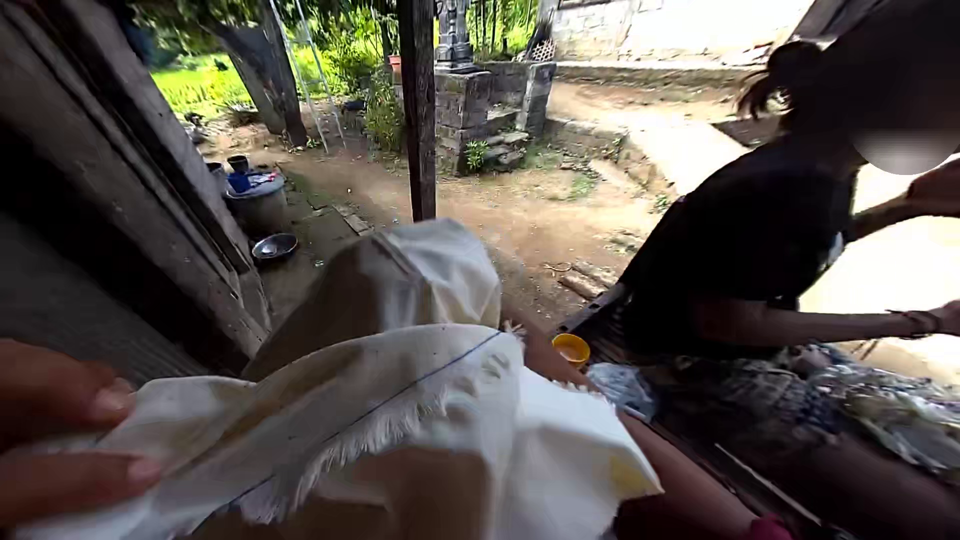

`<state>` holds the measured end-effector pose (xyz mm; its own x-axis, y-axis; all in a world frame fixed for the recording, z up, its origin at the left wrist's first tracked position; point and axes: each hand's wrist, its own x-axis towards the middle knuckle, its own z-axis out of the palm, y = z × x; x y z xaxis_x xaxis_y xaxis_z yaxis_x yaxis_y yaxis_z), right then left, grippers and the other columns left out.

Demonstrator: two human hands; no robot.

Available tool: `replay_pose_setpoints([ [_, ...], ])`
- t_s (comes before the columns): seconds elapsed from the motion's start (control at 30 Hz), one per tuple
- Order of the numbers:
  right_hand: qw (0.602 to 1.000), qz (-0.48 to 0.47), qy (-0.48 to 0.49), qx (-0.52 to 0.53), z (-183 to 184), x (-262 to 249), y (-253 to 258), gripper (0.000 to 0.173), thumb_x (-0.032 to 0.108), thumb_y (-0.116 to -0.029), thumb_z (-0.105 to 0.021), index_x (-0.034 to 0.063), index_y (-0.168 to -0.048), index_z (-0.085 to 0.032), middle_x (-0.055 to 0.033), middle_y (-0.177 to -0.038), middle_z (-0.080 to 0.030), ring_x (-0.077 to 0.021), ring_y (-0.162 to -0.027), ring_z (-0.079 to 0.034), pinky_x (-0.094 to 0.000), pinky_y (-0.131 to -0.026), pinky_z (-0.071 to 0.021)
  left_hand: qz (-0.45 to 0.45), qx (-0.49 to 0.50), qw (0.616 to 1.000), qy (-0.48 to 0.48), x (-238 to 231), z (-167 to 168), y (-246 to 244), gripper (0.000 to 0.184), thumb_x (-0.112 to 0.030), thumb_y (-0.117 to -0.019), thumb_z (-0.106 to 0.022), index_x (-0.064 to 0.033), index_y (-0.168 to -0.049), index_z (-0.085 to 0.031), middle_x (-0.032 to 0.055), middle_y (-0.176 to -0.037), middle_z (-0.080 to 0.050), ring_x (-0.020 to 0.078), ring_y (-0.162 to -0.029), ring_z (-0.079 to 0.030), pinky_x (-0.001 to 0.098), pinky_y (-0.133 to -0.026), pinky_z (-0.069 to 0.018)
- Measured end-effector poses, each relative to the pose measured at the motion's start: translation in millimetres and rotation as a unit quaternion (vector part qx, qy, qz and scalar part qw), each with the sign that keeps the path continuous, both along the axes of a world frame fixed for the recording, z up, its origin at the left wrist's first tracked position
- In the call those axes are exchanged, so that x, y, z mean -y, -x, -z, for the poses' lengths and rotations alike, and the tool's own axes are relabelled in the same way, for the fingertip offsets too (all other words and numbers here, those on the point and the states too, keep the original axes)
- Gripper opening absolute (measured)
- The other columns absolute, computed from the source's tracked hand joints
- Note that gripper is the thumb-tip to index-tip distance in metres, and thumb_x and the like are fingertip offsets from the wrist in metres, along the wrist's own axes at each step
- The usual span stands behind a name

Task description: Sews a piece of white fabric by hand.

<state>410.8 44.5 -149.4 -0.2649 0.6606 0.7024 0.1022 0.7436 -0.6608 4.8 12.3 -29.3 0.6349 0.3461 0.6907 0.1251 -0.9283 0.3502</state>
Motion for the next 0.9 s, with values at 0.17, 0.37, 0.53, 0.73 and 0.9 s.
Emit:
replay_pose_setpoints([
  [0.17,0.862,0.163,0.348,0.332,34.0,11.0,-14.0,0.058,0.000,-0.0974,-0.053,0.0087,-0.154,-0.046,-0.0257,-0.142,-0.055,-0.0401,-0.125,-0.060,-0.0577,-0.105,-0.0481,-0.193,-0.062,0.976,-0.085,-39.3,72.7,-34.0,0.022,-0.029,-0.1000,-0.057,-0.0181,-0.092,-0.075,0.0063,-0.104,-0.069,0.0150,-0.105,-0.062,0.0337,-0.094,-0.0486],
  [0.37,0.912,0.245,0.286,0.163,44.8,31.8,-53.4,0.043,-0.002,-0.0999,-0.039,0.0049,-0.136,-0.061,-0.0105,-0.115,-0.072,-0.0160,-0.081,-0.072,-0.0359,-0.073,-0.0619,-0.287,-0.018,0.950,-0.124,-51.6,102.9,-60.8,0.022,-0.020,-0.0986,-0.057,-0.0115,-0.091,-0.076,0.0173,-0.103,-0.069,0.0285,-0.102,-0.063,0.0442,-0.092,-0.0475],
  [0.53,0.885,-0.115,0.386,0.234,63.2,53.6,-17.6,0.034,0.004,-0.1028,-0.046,0.0121,-0.128,-0.068,-0.0108,-0.143,-0.058,-0.0156,-0.074,-0.069,-0.0367,-0.063,-0.0618,-0.340,0.054,0.926,-0.155,-57.6,112.4,-72.2,0.019,-0.014,-0.0989,-0.059,-0.0054,-0.095,-0.075,0.0191,-0.107,-0.067,0.0290,-0.107,-0.061,0.0419,-0.094,-0.0474],
  [0.73,0.925,0.096,0.247,0.271,129.2,39.7,15.1,0.017,0.001,-0.0949,-0.061,0.0010,-0.103,-0.076,-0.0184,-0.104,-0.072,-0.0327,-0.104,-0.069,-0.0525,-0.095,-0.0551,-0.348,0.107,0.919,-0.154,-61.1,125.0,-68.3,0.015,-0.009,-0.0978,-0.061,-0.0011,-0.100,-0.073,0.0185,-0.105,-0.066,0.0231,-0.105,-0.062,0.0337,-0.092,-0.0490],
  [0.9,0.941,0.304,0.099,0.112,113.7,36.3,-19.4,0.020,0.008,-0.0993,-0.052,0.0030,-0.096,-0.071,-0.0131,-0.113,-0.071,-0.0175,-0.109,-0.068,-0.0359,-0.094,-0.0570,-0.230,0.129,0.963,-0.060,-56.6,137.9,-68.0,0.014,-0.029,-0.1025,-0.060,-0.0184,-0.109,-0.067,-0.0034,-0.113,-0.063,0.0051,-0.111,-0.059,0.0220,-0.096,-0.0486],
])
